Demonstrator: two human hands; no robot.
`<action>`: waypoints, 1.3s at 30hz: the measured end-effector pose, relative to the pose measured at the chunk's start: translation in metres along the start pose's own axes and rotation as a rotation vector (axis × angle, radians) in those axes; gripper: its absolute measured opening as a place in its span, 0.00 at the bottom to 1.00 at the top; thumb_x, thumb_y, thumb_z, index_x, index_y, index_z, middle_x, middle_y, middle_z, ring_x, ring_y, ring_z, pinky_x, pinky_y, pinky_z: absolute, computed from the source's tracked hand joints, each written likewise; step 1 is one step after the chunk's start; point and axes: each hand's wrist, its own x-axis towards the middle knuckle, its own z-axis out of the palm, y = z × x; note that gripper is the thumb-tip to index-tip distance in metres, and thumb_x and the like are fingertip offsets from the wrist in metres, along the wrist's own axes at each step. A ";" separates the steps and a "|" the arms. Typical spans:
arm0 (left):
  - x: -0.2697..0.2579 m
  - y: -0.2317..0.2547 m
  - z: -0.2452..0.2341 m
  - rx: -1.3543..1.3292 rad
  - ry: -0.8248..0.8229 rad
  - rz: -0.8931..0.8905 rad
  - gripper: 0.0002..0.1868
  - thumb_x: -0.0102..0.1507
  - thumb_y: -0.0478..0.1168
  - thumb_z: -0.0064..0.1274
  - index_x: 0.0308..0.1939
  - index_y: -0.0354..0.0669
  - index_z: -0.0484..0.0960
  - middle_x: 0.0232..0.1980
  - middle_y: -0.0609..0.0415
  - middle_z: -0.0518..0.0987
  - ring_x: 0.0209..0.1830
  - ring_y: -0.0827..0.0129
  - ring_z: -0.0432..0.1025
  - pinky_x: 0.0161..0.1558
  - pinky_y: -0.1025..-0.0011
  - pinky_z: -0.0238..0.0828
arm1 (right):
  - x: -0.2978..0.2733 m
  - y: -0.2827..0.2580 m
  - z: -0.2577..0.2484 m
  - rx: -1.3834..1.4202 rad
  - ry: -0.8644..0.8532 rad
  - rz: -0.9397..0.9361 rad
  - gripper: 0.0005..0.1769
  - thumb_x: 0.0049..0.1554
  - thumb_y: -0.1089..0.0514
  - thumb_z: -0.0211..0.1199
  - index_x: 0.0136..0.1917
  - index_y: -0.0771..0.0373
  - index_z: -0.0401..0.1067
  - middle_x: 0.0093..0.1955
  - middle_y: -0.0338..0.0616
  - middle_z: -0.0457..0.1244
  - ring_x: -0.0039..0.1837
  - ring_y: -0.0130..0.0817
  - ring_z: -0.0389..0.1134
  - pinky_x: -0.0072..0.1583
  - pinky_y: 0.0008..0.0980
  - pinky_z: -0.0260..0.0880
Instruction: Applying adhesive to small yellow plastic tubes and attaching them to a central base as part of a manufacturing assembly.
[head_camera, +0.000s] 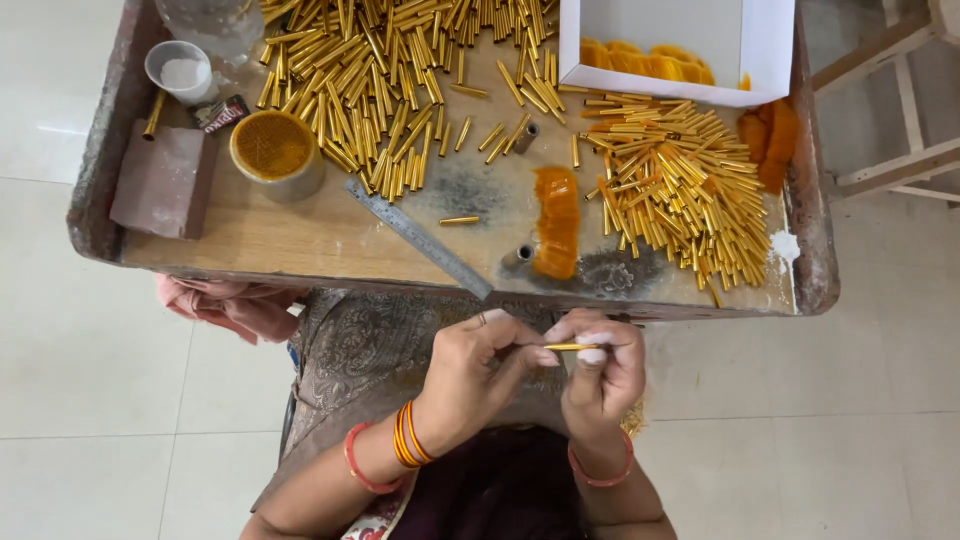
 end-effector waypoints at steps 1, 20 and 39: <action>-0.004 -0.004 0.001 0.001 0.001 -0.002 0.08 0.58 0.34 0.67 0.40 0.39 0.86 0.36 0.52 0.82 0.30 0.70 0.78 0.33 0.72 0.76 | -0.003 0.001 0.002 0.002 -0.001 0.001 0.13 0.71 0.52 0.53 0.55 0.64 0.60 0.48 0.48 0.66 0.50 0.36 0.67 0.58 0.36 0.70; -0.032 -0.057 0.007 -0.635 0.172 -0.096 0.13 0.65 0.26 0.59 0.55 0.35 0.82 0.55 0.49 0.82 0.55 0.69 0.77 0.58 0.71 0.75 | -0.027 -0.001 -0.003 0.011 -0.220 0.424 0.11 0.59 0.69 0.68 0.56 0.69 0.73 0.51 0.44 0.69 0.52 0.24 0.69 0.55 0.24 0.71; -0.027 -0.070 -0.013 -0.824 0.106 -0.063 0.10 0.67 0.21 0.56 0.46 0.35 0.73 0.46 0.50 0.82 0.48 0.70 0.78 0.54 0.71 0.78 | -0.005 -0.013 -0.007 0.040 -0.530 0.298 0.20 0.61 0.67 0.64 0.67 0.66 0.74 0.42 0.35 0.57 0.43 0.23 0.56 0.43 0.23 0.56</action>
